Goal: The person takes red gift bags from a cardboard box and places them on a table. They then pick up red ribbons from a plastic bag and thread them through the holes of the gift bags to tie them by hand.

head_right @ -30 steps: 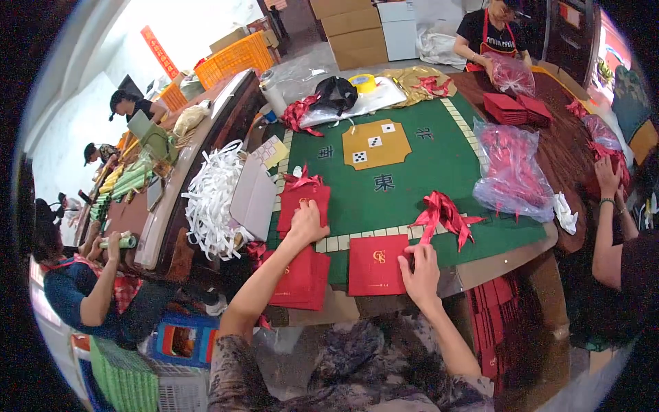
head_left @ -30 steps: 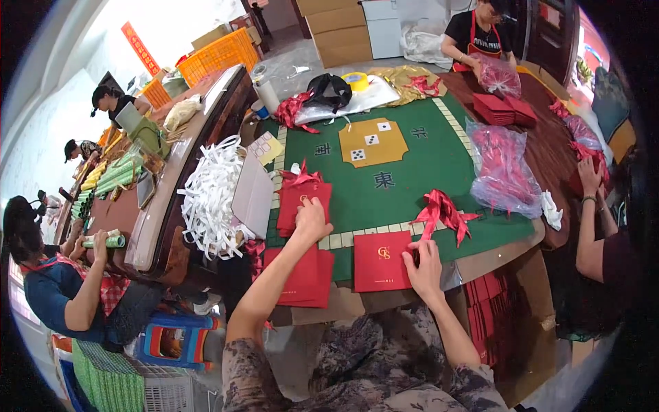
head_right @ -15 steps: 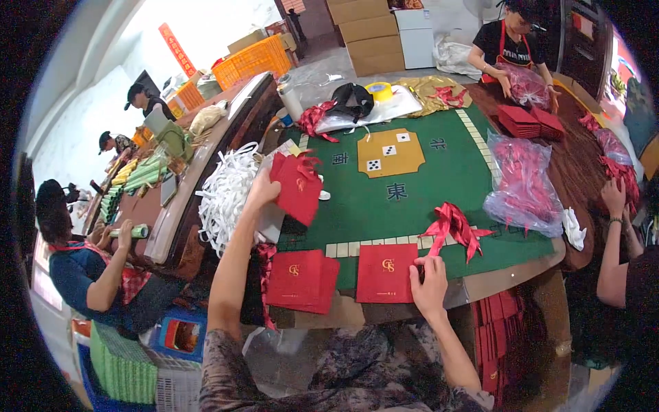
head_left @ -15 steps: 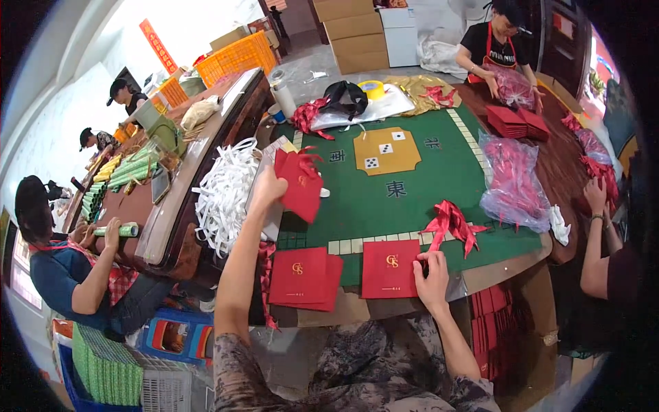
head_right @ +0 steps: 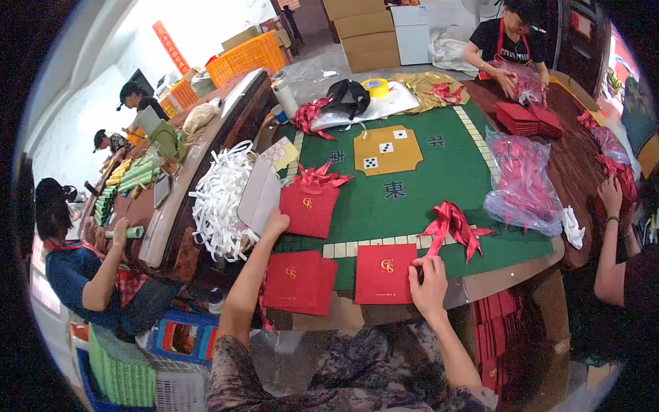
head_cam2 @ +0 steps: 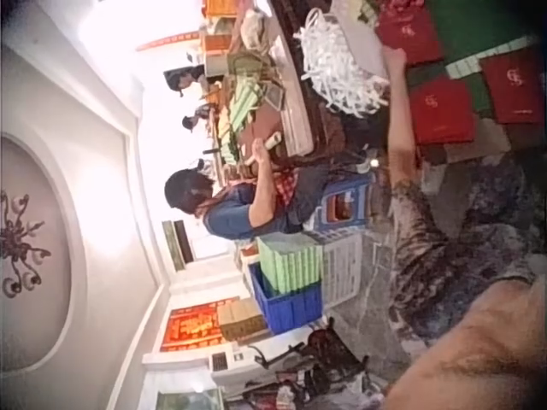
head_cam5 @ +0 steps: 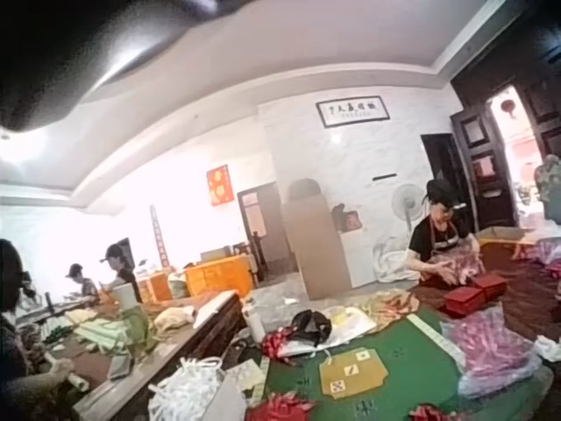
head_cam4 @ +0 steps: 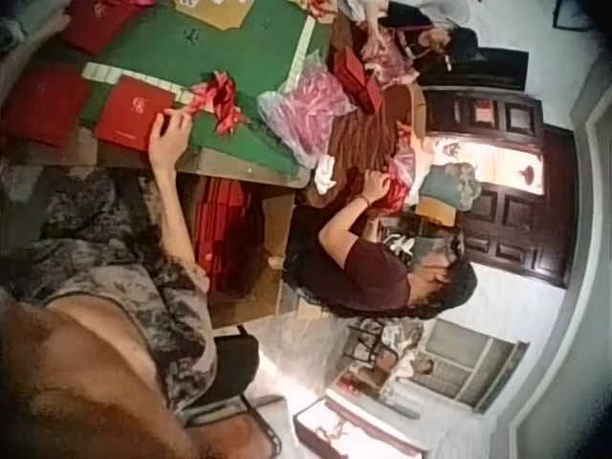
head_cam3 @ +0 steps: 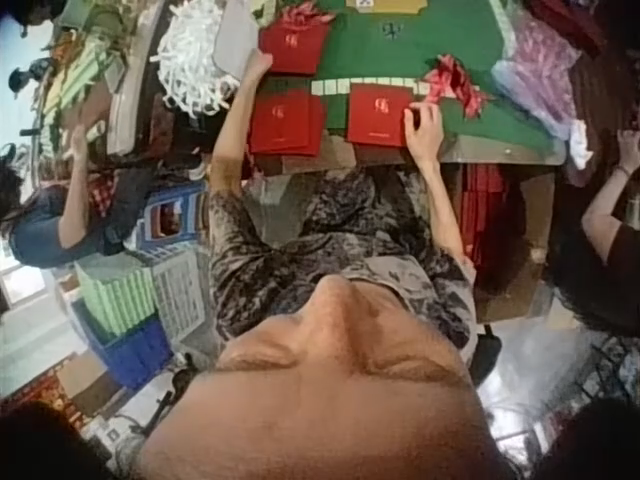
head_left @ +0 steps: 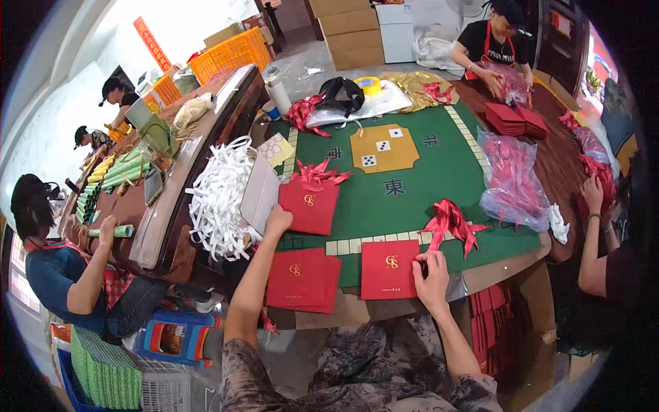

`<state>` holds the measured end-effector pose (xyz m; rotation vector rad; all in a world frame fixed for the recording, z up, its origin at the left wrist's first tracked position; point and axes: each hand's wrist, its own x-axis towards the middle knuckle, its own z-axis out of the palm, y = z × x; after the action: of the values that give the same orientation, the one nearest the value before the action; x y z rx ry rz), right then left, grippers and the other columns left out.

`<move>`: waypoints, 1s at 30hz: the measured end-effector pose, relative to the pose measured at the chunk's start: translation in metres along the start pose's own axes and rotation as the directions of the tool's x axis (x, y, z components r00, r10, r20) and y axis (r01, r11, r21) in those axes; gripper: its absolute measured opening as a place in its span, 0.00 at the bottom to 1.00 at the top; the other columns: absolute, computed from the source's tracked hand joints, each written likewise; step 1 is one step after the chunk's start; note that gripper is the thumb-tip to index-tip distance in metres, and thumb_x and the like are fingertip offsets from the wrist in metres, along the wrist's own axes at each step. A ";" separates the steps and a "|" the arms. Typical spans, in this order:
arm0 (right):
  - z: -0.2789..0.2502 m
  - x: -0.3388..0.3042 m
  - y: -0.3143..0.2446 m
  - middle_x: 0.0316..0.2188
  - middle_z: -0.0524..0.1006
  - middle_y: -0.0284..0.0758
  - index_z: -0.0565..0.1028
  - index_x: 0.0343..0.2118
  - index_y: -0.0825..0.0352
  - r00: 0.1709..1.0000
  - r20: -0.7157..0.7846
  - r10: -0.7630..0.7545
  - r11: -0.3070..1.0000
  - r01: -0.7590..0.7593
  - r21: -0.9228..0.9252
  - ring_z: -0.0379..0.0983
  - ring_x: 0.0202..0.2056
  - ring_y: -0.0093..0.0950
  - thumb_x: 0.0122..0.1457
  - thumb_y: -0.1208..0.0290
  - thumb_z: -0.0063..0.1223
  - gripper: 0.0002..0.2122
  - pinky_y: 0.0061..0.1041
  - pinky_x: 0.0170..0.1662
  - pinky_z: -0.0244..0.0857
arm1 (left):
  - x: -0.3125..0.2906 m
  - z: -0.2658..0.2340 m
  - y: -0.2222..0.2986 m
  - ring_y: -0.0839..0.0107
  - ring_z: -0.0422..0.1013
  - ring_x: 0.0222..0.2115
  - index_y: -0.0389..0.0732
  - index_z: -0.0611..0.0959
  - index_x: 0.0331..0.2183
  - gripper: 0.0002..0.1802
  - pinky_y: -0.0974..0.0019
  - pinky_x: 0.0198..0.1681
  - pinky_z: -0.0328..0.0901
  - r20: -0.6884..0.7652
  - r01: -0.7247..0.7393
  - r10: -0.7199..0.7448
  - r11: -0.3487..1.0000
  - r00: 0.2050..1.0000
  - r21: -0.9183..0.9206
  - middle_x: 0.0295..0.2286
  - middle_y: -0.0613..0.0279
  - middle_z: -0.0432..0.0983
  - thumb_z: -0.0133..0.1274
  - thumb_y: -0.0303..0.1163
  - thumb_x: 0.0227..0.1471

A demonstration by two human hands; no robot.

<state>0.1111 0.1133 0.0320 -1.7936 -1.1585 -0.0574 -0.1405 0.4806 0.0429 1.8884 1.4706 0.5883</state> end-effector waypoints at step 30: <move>-0.002 -0.004 0.011 0.32 0.72 0.34 0.75 0.33 0.65 0.993 -0.081 0.086 0.995 -0.081 0.055 0.72 0.33 0.30 0.56 0.74 0.57 0.04 0.27 0.35 0.67 | -0.031 0.074 0.114 0.46 0.63 0.51 0.42 0.73 0.52 0.30 0.47 0.52 0.60 0.116 -0.656 0.705 0.570 0.699 0.495 0.49 0.49 0.68 0.60 0.36 0.46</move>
<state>0.1181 0.1084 0.0238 -1.7755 -1.0160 -0.0523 -0.0215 0.4169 0.0776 2.9384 0.9268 0.6789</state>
